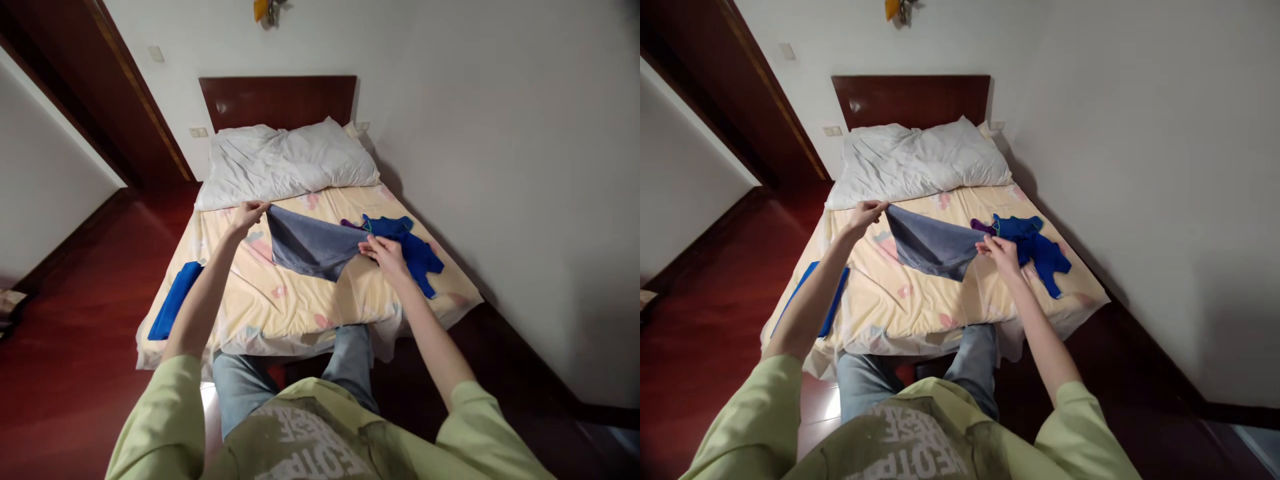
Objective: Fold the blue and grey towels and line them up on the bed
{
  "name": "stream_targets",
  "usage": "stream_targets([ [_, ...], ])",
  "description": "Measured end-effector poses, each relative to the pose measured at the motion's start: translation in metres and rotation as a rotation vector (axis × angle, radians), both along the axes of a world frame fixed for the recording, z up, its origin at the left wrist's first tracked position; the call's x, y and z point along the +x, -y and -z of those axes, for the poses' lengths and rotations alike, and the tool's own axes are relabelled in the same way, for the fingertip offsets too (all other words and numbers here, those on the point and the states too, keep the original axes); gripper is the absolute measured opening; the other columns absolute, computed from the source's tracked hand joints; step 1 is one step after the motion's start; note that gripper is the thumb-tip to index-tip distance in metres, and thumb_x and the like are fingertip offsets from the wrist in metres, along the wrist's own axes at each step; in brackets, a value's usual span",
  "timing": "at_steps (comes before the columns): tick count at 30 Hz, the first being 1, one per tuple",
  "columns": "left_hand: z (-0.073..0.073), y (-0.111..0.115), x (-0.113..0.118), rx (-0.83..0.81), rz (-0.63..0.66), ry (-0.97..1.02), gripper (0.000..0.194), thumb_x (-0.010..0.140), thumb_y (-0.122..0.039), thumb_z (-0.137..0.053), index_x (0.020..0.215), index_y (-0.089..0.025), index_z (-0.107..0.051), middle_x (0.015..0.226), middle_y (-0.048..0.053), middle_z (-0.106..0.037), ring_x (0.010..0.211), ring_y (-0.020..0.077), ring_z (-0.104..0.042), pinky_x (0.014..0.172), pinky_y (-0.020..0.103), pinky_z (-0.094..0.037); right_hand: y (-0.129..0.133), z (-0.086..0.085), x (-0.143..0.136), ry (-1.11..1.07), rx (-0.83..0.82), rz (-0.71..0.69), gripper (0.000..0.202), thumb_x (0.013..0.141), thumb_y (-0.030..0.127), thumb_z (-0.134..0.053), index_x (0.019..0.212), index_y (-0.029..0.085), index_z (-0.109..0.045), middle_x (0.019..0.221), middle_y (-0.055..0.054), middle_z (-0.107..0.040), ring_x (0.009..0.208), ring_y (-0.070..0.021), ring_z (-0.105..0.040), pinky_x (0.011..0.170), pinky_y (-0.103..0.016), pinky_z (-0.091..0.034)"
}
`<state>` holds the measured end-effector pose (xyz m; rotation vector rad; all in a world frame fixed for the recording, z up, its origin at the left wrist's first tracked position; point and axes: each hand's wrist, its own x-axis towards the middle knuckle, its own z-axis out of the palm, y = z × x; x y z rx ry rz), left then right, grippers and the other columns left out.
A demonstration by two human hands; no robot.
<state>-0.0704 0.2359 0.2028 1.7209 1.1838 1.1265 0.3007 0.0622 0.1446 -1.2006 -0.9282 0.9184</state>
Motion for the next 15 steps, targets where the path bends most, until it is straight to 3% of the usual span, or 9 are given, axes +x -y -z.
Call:
stream_targets([
  [3,-0.027,0.021,-0.017,0.061,-0.053,0.007,0.052,0.071,-0.067,-0.075,0.076,-0.016,-0.071,0.072,0.004,-0.062,0.068,0.0127,-0.053,0.056,0.022,-0.040,-0.021,-0.044,0.009,0.089,0.068,0.029,0.048,0.073,0.058,-0.088,0.072,0.015,-0.069,0.068,-0.004,-0.071,0.058,-0.0102,-0.064,0.059,-0.020,-0.054],
  [6,-0.044,0.037,-0.032,0.088,-0.119,0.035,0.054,0.068,-0.067,-0.079,0.079,-0.015,-0.073,0.074,0.005,-0.065,0.070,0.0138,-0.056,0.059,0.023,-0.043,-0.037,-0.071,0.007,0.182,0.170,0.069,0.050,0.075,0.057,-0.087,0.062,0.016,-0.063,0.056,0.003,-0.058,0.050,-0.0071,-0.052,0.049,-0.017,-0.044],
  [10,-0.053,0.049,-0.048,0.092,-0.187,0.037,0.052,0.069,-0.065,-0.079,0.080,-0.014,-0.073,0.072,0.004,-0.063,0.069,0.0141,-0.057,0.057,0.023,-0.044,-0.043,-0.092,-0.006,0.258,0.248,0.061,0.054,0.077,0.059,-0.085,0.057,0.018,-0.056,0.050,0.007,-0.043,0.046,-0.0063,-0.041,0.044,-0.018,-0.034],
  [15,-0.058,0.062,-0.057,0.101,-0.208,0.049,0.047,0.074,-0.060,-0.078,0.078,-0.014,-0.072,0.071,0.004,-0.060,0.068,0.0130,-0.056,0.056,0.021,-0.044,-0.037,-0.106,-0.016,0.249,0.227,0.015,0.048,0.078,0.056,-0.086,0.063,0.017,-0.062,0.054,0.006,-0.047,0.047,-0.0056,-0.042,0.044,-0.016,-0.035],
])
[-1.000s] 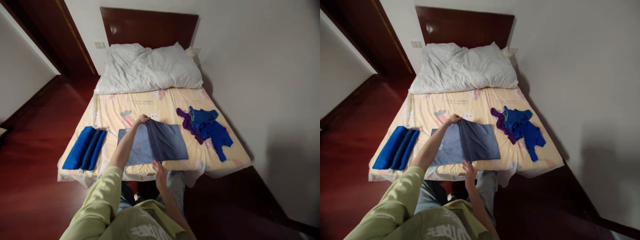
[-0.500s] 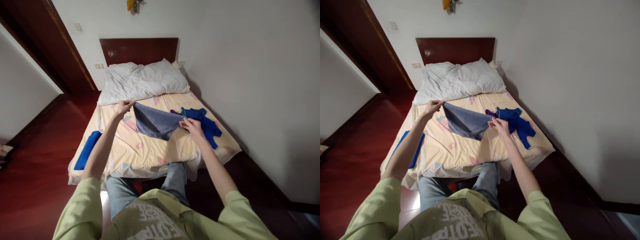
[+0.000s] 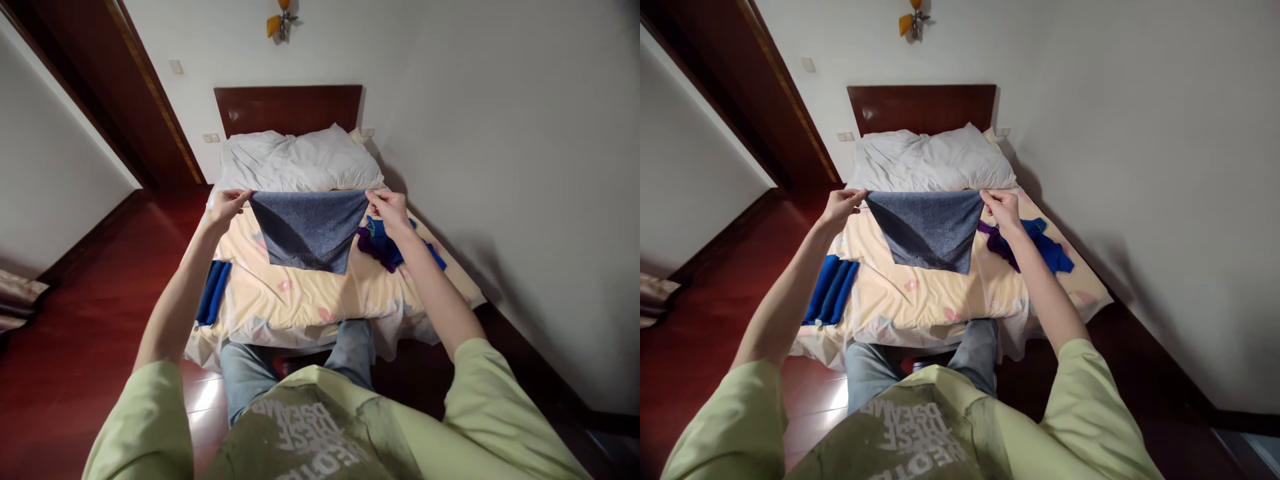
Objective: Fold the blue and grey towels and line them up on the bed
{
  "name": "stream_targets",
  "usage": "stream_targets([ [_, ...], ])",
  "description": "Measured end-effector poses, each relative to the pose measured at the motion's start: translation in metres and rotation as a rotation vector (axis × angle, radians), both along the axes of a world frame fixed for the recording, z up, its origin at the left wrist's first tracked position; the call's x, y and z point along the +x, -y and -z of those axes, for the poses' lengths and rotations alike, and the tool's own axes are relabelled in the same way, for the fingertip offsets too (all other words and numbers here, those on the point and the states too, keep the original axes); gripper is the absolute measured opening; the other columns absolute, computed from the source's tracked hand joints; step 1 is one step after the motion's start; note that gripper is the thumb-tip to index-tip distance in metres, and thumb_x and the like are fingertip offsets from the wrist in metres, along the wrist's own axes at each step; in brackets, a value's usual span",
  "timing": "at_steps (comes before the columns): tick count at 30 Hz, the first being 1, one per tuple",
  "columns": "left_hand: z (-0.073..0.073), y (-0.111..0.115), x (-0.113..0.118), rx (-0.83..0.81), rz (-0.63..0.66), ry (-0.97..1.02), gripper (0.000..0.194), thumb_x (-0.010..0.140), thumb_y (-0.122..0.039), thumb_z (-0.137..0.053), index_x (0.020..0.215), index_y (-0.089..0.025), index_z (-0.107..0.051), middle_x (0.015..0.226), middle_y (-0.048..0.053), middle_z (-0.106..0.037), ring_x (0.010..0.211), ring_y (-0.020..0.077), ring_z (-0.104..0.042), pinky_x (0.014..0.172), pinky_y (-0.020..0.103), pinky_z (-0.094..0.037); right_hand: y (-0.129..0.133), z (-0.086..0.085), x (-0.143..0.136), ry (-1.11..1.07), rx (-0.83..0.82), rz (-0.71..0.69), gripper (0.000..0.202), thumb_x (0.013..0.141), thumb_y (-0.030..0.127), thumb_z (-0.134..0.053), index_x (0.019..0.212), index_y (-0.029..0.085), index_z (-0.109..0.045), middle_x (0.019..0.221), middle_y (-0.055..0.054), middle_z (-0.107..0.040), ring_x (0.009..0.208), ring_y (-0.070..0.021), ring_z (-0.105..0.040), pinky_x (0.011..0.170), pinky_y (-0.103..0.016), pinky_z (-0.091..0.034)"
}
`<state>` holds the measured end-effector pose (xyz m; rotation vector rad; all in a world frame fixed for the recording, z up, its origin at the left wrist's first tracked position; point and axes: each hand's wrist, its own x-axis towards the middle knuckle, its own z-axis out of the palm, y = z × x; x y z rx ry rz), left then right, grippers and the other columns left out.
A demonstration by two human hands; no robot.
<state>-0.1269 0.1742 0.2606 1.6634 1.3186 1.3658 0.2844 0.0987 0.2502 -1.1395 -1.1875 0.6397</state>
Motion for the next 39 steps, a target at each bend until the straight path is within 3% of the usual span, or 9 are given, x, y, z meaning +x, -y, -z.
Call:
stream_targets([
  [10,-0.004,0.030,-0.017,-0.117,0.051,-0.037,0.041,0.075,-0.052,-0.082,0.080,-0.013,-0.073,0.071,0.004,-0.060,0.069,0.0141,-0.060,0.062,0.025,-0.050,0.026,-0.003,0.015,-0.064,-0.151,-0.135,0.045,0.075,0.048,-0.092,0.066,0.015,-0.063,0.058,0.002,-0.056,0.050,-0.0074,-0.052,0.044,-0.017,-0.040],
  [15,0.002,0.034,-0.021,-0.239,0.084,-0.039,0.041,0.070,-0.052,-0.088,0.079,-0.014,-0.074,0.072,0.005,-0.061,0.073,0.0171,-0.063,0.064,0.028,-0.051,0.021,-0.004,0.022,-0.120,-0.232,-0.195,0.043,0.074,0.042,-0.094,0.066,0.015,-0.062,0.057,0.002,-0.055,0.047,-0.0076,-0.051,0.043,-0.018,-0.039],
  [21,0.027,0.012,-0.017,-0.305,0.148,-0.060,0.045,0.065,-0.057,-0.090,0.076,-0.016,-0.074,0.070,0.004,-0.062,0.067,0.0146,-0.058,0.057,0.024,-0.042,-0.012,0.015,0.020,-0.124,-0.419,-0.174,0.039,0.073,0.036,-0.096,0.070,0.013,-0.064,0.058,0.002,-0.057,0.045,-0.0064,-0.048,0.041,-0.018,-0.037],
  [27,0.050,-0.033,-0.014,-0.371,0.058,-0.102,0.043,0.062,-0.053,-0.091,0.070,-0.016,-0.070,0.063,0.001,-0.057,0.061,0.0128,-0.053,0.054,0.023,-0.039,-0.066,0.037,0.005,-0.072,-0.548,-0.152,0.034,0.077,0.030,-0.093,0.069,0.014,-0.063,0.055,0.003,-0.057,0.043,-0.0060,-0.046,0.041,-0.018,-0.037],
  [30,0.049,-0.061,-0.009,-0.254,-0.004,-0.095,0.041,0.069,-0.052,-0.086,0.069,-0.014,-0.069,0.063,0.001,-0.057,0.060,0.0119,-0.053,0.054,0.022,-0.040,-0.094,0.038,-0.003,-0.051,-0.433,-0.138,0.038,0.077,0.035,-0.093,0.067,0.015,-0.062,0.053,0.002,-0.057,0.045,-0.0070,-0.049,0.042,-0.017,-0.039],
  [34,0.039,-0.086,-0.006,0.060,-0.050,-0.060,0.043,0.081,-0.055,-0.076,0.083,-0.012,-0.073,0.072,0.003,-0.060,0.066,0.0120,-0.056,0.059,0.022,-0.044,-0.111,0.025,-0.001,0.074,-0.086,-0.167,0.045,0.080,0.053,-0.087,0.069,0.016,-0.064,0.059,0.002,-0.059,0.052,-0.0084,-0.054,0.050,-0.019,-0.046],
  [37,0.042,-0.078,-0.014,0.295,-0.089,-0.080,0.043,0.085,-0.056,-0.075,0.085,-0.013,-0.072,0.080,0.003,-0.061,0.076,0.0127,-0.058,0.067,0.023,-0.048,-0.102,0.024,0.012,0.214,0.091,-0.168,0.048,0.082,0.061,-0.081,0.070,0.017,-0.065,0.062,0.001,-0.059,0.055,-0.0097,-0.055,0.054,-0.021,-0.048],
  [39,0.064,-0.057,-0.023,0.371,-0.091,-0.133,0.042,0.085,-0.056,-0.075,0.080,-0.015,-0.070,0.081,0.003,-0.061,0.080,0.0138,-0.059,0.071,0.023,-0.048,-0.085,0.041,0.023,0.314,0.123,-0.170,0.048,0.084,0.061,-0.079,0.070,0.017,-0.066,0.065,0.001,-0.059,0.057,-0.0105,-0.055,0.055,-0.023,-0.048],
])
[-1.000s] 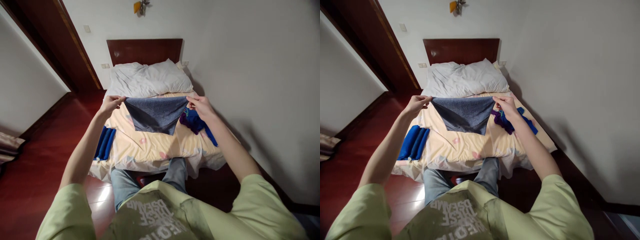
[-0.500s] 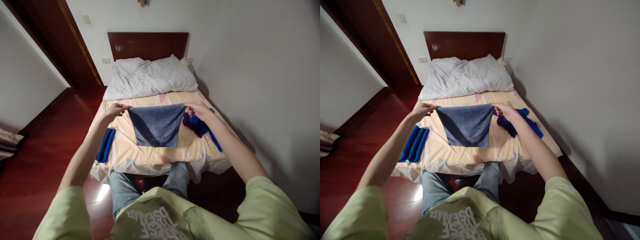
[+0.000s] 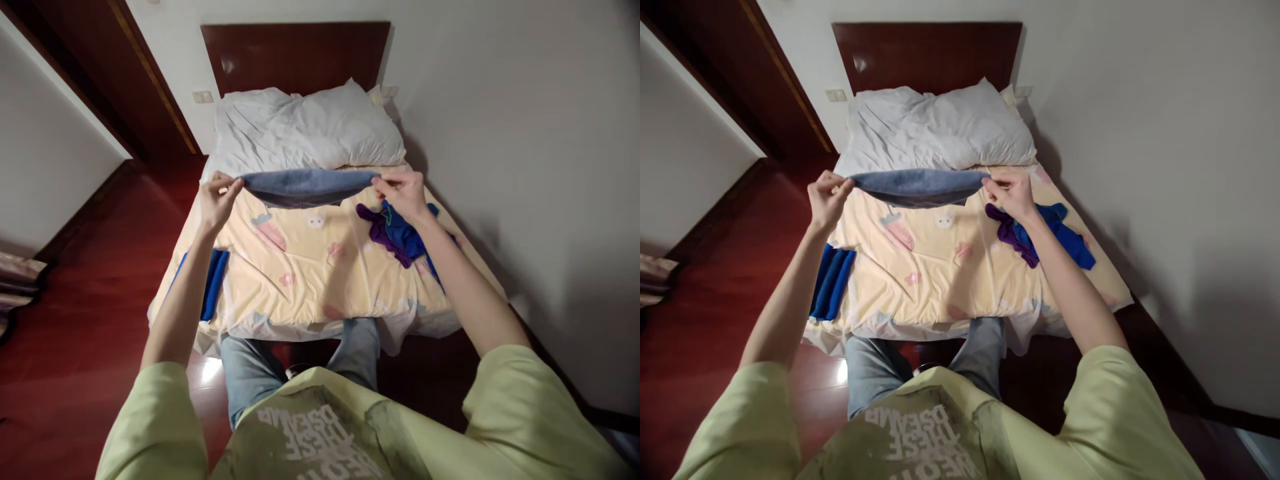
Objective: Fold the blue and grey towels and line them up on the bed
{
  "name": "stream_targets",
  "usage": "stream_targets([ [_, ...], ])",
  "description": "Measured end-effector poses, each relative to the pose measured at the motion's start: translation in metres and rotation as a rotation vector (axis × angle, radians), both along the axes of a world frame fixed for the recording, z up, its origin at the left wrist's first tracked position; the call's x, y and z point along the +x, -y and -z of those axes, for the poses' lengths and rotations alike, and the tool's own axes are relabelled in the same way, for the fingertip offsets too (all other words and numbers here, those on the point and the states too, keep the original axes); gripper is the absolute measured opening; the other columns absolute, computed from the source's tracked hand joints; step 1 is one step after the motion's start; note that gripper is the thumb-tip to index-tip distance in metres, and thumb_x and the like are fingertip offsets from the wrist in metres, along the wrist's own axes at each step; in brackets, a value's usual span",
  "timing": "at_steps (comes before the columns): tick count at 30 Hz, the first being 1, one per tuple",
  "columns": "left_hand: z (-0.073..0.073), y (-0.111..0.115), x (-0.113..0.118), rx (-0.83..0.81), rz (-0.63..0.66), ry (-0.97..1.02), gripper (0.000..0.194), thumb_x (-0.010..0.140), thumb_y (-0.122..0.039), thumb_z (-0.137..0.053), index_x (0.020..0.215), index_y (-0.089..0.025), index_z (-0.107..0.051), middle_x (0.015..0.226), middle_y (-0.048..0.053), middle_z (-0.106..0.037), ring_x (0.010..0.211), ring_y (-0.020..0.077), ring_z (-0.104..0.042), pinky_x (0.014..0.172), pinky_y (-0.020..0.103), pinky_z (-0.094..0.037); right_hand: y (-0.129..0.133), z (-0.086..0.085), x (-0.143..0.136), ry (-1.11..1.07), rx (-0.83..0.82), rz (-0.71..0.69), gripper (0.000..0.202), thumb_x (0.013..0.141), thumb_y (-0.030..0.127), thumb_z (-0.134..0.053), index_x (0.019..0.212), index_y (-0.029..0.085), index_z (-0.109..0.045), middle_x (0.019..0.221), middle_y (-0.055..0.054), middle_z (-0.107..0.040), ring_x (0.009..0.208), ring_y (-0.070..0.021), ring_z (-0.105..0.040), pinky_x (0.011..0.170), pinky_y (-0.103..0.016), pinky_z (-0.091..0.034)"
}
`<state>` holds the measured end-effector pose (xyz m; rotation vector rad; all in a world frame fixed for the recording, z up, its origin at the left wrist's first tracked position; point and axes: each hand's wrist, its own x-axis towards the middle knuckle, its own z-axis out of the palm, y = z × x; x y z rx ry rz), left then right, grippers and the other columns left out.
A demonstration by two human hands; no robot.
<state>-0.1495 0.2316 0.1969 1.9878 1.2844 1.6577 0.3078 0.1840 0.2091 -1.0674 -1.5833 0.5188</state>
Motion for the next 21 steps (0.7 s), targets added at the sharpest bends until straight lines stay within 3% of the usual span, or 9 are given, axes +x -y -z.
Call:
stream_targets([
  [1,0.019,0.014,-0.004,-0.009,0.007,-0.032,0.043,0.085,-0.056,-0.075,0.075,-0.015,-0.069,0.079,0.003,-0.060,0.080,0.0144,-0.059,0.071,0.024,-0.048,0.011,0.016,0.005,0.046,-0.005,-0.001,0.048,0.084,0.061,-0.078,0.070,0.017,-0.066,0.066,0.000,-0.060,0.058,-0.0108,-0.055,0.056,-0.023,-0.047],
  [3,0.071,0.049,-0.009,-0.110,0.050,-0.092,0.046,0.086,-0.057,-0.072,0.066,-0.016,-0.066,0.072,0.003,-0.059,0.075,0.0156,-0.058,0.069,0.026,-0.047,0.039,0.063,0.011,0.106,-0.064,0.000,0.049,0.085,0.062,-0.076,0.069,0.018,-0.065,0.067,0.000,-0.060,0.060,-0.0116,-0.054,0.057,-0.024,-0.045],
  [5,0.137,0.090,-0.009,-0.316,0.087,-0.139,0.048,0.085,-0.059,-0.070,0.063,-0.017,-0.065,0.069,0.004,-0.061,0.070,0.0159,-0.057,0.065,0.027,-0.045,0.072,0.126,0.008,0.101,-0.210,-0.003,0.053,0.082,0.067,-0.074,0.067,0.018,-0.064,0.064,0.000,-0.058,0.059,-0.0123,-0.053,0.055,-0.025,-0.042],
  [8,0.235,0.150,0.000,-0.692,0.039,-0.134,0.048,0.078,-0.064,-0.066,0.071,-0.017,-0.071,0.066,0.003,-0.063,0.064,0.0164,-0.055,0.061,0.027,-0.043,0.128,0.226,-0.012,-0.032,-0.562,0.041,0.064,0.068,0.081,-0.071,0.069,0.017,-0.065,0.054,0.003,-0.050,0.050,-0.0112,-0.044,0.048,-0.025,-0.034],
  [10,0.285,0.184,0.007,-0.919,0.022,-0.160,0.049,0.074,-0.066,-0.065,0.072,-0.017,-0.072,0.061,0.002,-0.060,0.061,0.0171,-0.054,0.058,0.027,-0.041,0.161,0.281,-0.029,-0.080,-0.753,0.067,0.069,0.056,0.087,-0.071,0.062,0.019,-0.060,0.049,0.004,-0.047,0.046,-0.0107,-0.040,0.046,-0.025,-0.030],
  [11,0.303,0.197,0.010,-0.992,0.029,-0.177,0.050,0.072,-0.066,-0.064,0.071,-0.017,-0.071,0.058,0.001,-0.059,0.061,0.0175,-0.054,0.058,0.026,-0.039,0.175,0.302,-0.036,-0.102,-0.807,0.070,0.069,0.055,0.088,-0.071,0.060,0.020,-0.058,0.048,0.005,-0.046,0.046,-0.0106,-0.039,0.046,-0.024,-0.029],
  [13,0.324,0.213,0.014,-1.042,0.011,-0.181,0.054,0.073,-0.069,-0.059,0.073,-0.017,-0.071,0.058,0.001,-0.059,0.062,0.0186,-0.056,0.058,0.027,-0.039,0.194,0.329,-0.045,-0.155,-0.860,0.080,0.067,0.059,0.086,-0.069,0.058,0.021,-0.054,0.046,0.005,-0.044,0.046,-0.0106,-0.038,0.047,-0.024,-0.029],
  [15,0.331,0.219,0.014,-1.024,-0.015,-0.166,0.057,0.075,-0.071,-0.055,0.076,-0.016,-0.072,0.062,0.002,-0.062,0.066,0.0200,-0.059,0.061,0.027,-0.041,0.203,0.342,-0.047,-0.202,-0.869,0.101,0.065,0.065,0.085,-0.066,0.058,0.021,-0.053,0.046,0.005,-0.044,0.045,-0.0104,-0.038,0.047,-0.025,-0.029],
  [21,0.331,0.220,0.006,-1.018,0.002,-0.139,0.057,0.076,-0.072,-0.054,0.074,-0.017,-0.071,0.067,0.004,-0.066,0.069,0.0204,-0.061,0.064,0.029,-0.044,0.203,0.350,-0.034,-0.242,-0.881,0.117,0.058,0.070,0.077,-0.068,0.065,0.020,-0.060,0.057,-0.001,-0.060,0.046,-0.0128,-0.049,0.046,-0.025,-0.034],
])
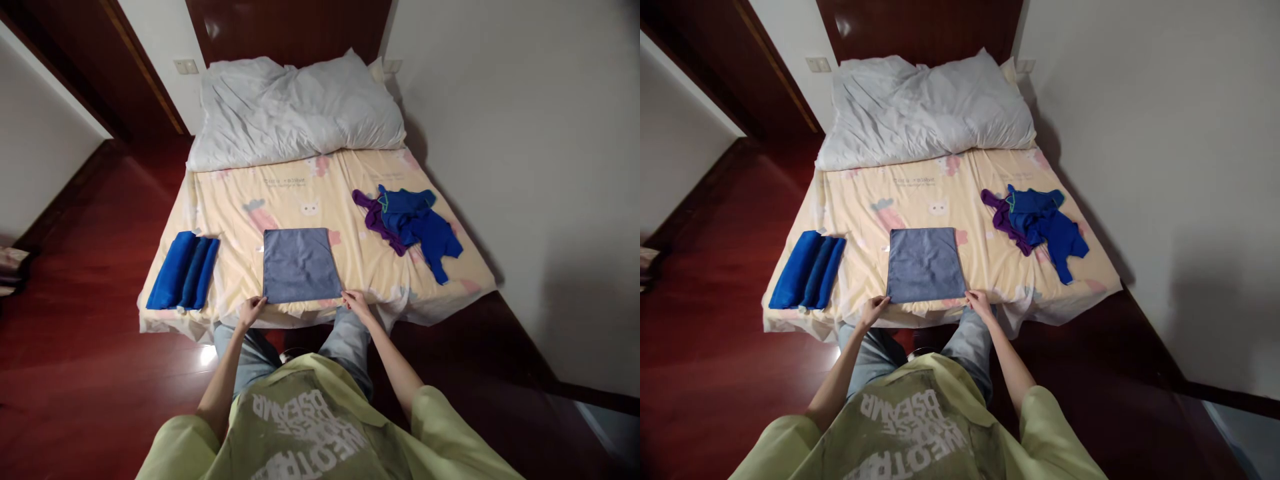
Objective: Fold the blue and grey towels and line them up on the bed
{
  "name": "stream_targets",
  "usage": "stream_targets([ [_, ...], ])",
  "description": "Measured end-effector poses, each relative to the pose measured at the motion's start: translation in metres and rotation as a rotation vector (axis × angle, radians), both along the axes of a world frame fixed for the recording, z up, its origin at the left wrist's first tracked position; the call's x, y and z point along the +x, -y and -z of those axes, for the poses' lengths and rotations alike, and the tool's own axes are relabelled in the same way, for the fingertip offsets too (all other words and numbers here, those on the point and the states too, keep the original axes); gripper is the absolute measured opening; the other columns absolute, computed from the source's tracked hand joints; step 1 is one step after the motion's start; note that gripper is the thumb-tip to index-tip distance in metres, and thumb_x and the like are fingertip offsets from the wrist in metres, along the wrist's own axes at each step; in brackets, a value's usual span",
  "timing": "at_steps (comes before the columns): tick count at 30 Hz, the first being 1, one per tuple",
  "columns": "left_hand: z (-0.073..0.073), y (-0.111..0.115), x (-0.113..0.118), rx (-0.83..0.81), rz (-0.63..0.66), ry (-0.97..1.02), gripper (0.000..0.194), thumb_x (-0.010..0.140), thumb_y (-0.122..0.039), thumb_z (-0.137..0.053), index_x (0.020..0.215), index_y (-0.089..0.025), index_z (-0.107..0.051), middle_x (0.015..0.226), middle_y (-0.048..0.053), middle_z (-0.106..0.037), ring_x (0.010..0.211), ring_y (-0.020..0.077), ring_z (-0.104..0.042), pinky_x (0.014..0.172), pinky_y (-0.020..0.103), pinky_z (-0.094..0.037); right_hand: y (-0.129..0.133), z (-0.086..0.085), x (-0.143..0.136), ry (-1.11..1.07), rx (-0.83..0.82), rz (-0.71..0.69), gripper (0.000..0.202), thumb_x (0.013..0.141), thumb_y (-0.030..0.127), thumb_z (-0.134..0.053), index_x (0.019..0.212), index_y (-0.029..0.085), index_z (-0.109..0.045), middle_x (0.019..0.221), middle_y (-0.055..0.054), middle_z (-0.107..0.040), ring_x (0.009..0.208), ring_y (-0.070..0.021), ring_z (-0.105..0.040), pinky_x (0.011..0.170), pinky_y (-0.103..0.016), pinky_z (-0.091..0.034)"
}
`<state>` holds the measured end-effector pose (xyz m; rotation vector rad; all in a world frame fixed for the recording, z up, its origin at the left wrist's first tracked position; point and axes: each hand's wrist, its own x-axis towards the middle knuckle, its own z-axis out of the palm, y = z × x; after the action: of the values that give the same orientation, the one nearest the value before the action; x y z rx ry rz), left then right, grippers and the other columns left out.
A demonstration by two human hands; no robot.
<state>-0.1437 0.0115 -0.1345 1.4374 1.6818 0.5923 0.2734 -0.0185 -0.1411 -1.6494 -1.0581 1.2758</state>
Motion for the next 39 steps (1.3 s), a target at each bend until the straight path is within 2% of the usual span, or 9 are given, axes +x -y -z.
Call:
stream_targets([
  [6,0.014,0.020,-0.011,0.014,-0.006,0.119,0.050,0.077,-0.068,-0.060,0.073,-0.019,-0.072,0.080,0.006,-0.070,0.077,0.0226,-0.066,0.071,0.033,-0.054,0.018,0.001,0.008,-0.062,-0.120,0.030,0.043,0.070,0.061,-0.073,0.078,0.019,-0.069,0.075,-0.008,-0.073,0.052,-0.0179,-0.062,0.042,-0.023,-0.034],
  [10,0.017,0.025,-0.012,0.103,0.002,0.145,0.049,0.076,-0.067,-0.062,0.070,-0.019,-0.073,0.092,0.012,-0.072,0.095,0.0272,-0.068,0.090,0.041,-0.056,0.020,-0.001,0.008,-0.041,-0.114,0.011,0.045,0.071,0.062,-0.072,0.069,0.018,-0.067,0.067,-0.004,-0.067,0.046,-0.0117,-0.049,0.044,-0.023,-0.030],
  [14,0.019,0.023,-0.009,0.114,-0.047,0.120,0.049,0.074,-0.067,-0.064,0.076,-0.020,-0.075,0.093,0.011,-0.071,0.095,0.0268,-0.068,0.097,0.044,-0.054,0.013,-0.005,0.004,0.005,-0.068,0.001,0.055,0.071,0.070,-0.073,0.058,0.018,-0.063,0.052,0.002,-0.050,0.046,-0.0090,-0.036,0.046,-0.024,-0.024],
  [17,0.018,0.023,-0.008,0.125,-0.058,0.123,0.049,0.073,-0.066,-0.065,0.079,-0.019,-0.077,0.091,0.010,-0.069,0.095,0.0271,-0.067,0.097,0.044,-0.054,0.010,-0.007,0.001,-0.008,-0.051,0.059,0.059,0.063,0.073,-0.078,0.075,0.016,-0.074,0.053,0.003,-0.050,0.051,-0.0104,-0.037,0.048,-0.024,-0.026],
  [20,0.015,0.025,-0.010,0.120,-0.059,0.132,0.047,0.073,-0.063,-0.065,0.079,-0.018,-0.076,0.087,0.009,-0.067,0.092,0.0279,-0.065,0.094,0.045,-0.054,0.014,-0.007,0.002,-0.049,-0.073,0.086,0.063,0.058,0.071,-0.082,0.085,0.014,-0.078,0.054,0.004,-0.048,0.052,-0.0099,-0.035,0.049,-0.024,-0.025],
  [25,0.010,0.031,-0.015,0.041,-0.009,0.123,0.044,0.075,-0.059,-0.063,0.084,-0.018,-0.076,0.085,0.009,-0.066,0.090,0.0293,-0.063,0.093,0.048,-0.054,0.025,-0.001,0.010,-0.086,-0.077,0.033,0.056,0.061,0.070,-0.083,0.074,0.016,-0.074,0.053,0.005,-0.042,0.050,-0.0088,-0.032,0.047,-0.024,-0.022],
  [31,0.010,0.036,-0.017,0.022,0.020,0.111,0.038,0.079,-0.059,-0.061,0.077,-0.023,-0.074,0.087,0.008,-0.066,0.091,0.0291,-0.061,0.093,0.047,-0.052,0.024,0.000,0.011,-0.133,-0.119,-0.016,0.055,0.061,0.069,-0.084,0.069,0.017,-0.069,0.054,0.006,-0.039,0.050,-0.0078,-0.031,0.046,-0.023,-0.019],
  [35,0.006,0.043,-0.020,0.002,0.032,0.118,0.044,0.077,-0.064,-0.061,0.075,-0.022,-0.074,0.084,0.009,-0.065,0.086,0.0280,-0.060,0.091,0.050,-0.053,0.024,-0.008,0.013,-0.124,-0.143,-0.071,0.055,0.062,0.069,-0.082,0.062,0.018,-0.061,0.054,0.006,-0.042,0.049,-0.0075,-0.032,0.046,-0.023,-0.019],
  [39,0.003,0.057,-0.029,-0.010,0.070,0.130,0.039,0.076,-0.065,-0.063,0.071,-0.028,-0.075,0.083,0.007,-0.067,0.088,0.0290,-0.062,0.092,0.050,-0.053,0.025,-0.011,0.021,-0.099,-0.225,-0.185,0.050,0.064,0.063,-0.082,0.061,0.018,-0.063,0.053,0.004,-0.049,0.047,-0.0077,-0.037,0.046,-0.022,-0.022],
])
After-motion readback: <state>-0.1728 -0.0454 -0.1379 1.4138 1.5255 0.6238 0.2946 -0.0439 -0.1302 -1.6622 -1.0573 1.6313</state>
